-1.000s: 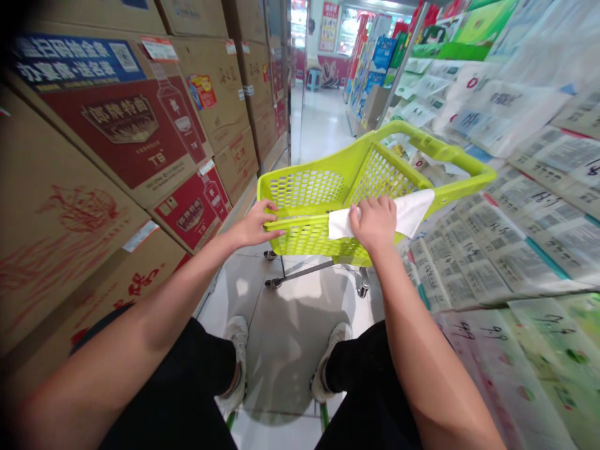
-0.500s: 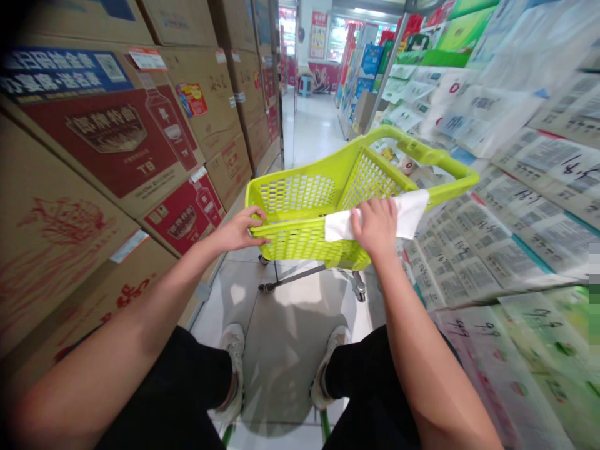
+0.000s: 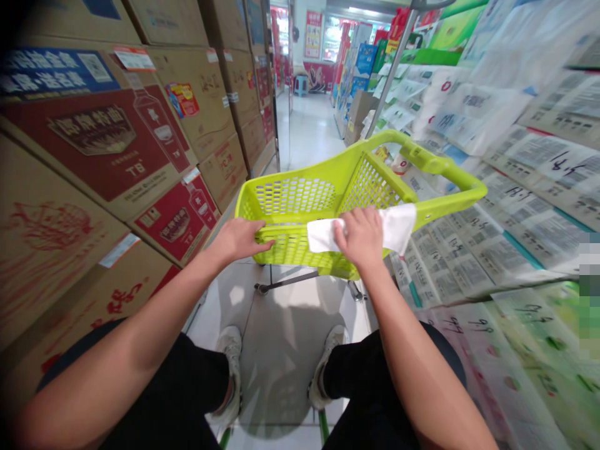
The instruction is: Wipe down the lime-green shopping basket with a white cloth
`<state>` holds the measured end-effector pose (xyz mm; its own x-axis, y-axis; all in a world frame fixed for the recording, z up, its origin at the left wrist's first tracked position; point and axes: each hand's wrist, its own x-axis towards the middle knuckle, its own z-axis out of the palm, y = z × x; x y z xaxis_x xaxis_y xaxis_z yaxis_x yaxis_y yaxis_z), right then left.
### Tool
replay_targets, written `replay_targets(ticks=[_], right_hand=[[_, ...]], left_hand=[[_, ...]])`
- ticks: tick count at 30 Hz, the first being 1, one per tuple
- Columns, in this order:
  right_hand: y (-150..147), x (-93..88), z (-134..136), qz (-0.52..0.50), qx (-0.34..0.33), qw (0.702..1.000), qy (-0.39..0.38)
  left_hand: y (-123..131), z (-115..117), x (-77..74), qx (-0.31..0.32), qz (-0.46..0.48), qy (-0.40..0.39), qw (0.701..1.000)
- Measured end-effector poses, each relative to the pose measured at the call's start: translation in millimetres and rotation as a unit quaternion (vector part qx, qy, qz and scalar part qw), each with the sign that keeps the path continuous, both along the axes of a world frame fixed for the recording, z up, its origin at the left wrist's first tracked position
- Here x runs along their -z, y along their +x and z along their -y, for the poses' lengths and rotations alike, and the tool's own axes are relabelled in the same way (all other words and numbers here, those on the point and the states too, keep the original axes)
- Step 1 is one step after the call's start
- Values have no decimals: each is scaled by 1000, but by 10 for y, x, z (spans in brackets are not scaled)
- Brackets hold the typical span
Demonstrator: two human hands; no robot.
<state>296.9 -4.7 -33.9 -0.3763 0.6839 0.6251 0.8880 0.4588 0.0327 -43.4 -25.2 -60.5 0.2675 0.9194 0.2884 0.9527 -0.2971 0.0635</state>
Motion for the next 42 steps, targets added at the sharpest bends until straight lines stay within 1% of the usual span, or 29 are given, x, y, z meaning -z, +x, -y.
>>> replay_targets(ticks=[2,3,4,5,7,9,11,13,14,16,18,20,21,23,25,28,30,31,32,34,37,39,42], right_hand=[[348,-80,-115,-48,61,996,52],[456,-100,-151,-68,83,992,72],[502,-105,-167,-83,98,988,86],[483,-93,-160,-88,104,986,92],[271,-26,-83,-71,90,990,78],[-64,75,43,-20,34,999,29],[-357,163,156,6,-12,1000,-8],[-467,194,196,21,-44,998,-32],[-433,184,179,24,-48,998,-35],[-213,127,79,14,-22,1000,-18],[101,52,-64,-30,45,998,31],[342,-1,-176,-82,108,987,81],[392,-9,-201,-100,128,982,93],[318,20,-171,-107,136,981,86],[61,96,-55,-82,99,991,46],[-376,204,153,-28,-9,999,-16],[-507,220,216,-7,-53,998,-27],[-501,210,212,-4,-61,998,-24],[-451,193,186,-7,-58,998,-16],[-250,146,83,-29,-24,999,17],[160,71,-116,-66,72,993,72],[426,24,-240,-85,131,983,94],[745,-43,-392,-120,183,970,106]], left_hand=[[-34,-58,23,3,3,4,1000],[-35,-78,37,6,3,5,1000],[-26,-93,50,9,0,6,1000],[-8,-103,64,10,-4,9,1000],[40,-112,83,11,-4,13,1000],[83,-112,83,8,1,8,1000],[103,-104,57,5,-12,-8,1000],[94,-92,8,5,-47,-28,998],[80,-85,-20,5,-64,-38,997],[47,-75,-71,2,-88,-55,995],[20,-69,-101,-1,-96,-64,993],[10,-70,-108,-2,-97,-63,993],[11,-71,-104,-1,-95,-60,994],[23,-75,-91,-1,-91,-53,994],[36,-76,-80,-1,-90,-49,995],[35,-72,-82,-2,-98,-46,994],[14,-65,-92,-5,-107,-48,993],[0,-62,-97,-6,-111,-52,993],[-14,-59,-101,-7,-114,-55,992],[-37,-58,-107,-7,-117,-57,991],[-44,-60,-110,-7,-118,-57,991],[-30,-59,-113,-6,-118,-59,991],[-2,-53,-107,-3,-115,-55,992]])
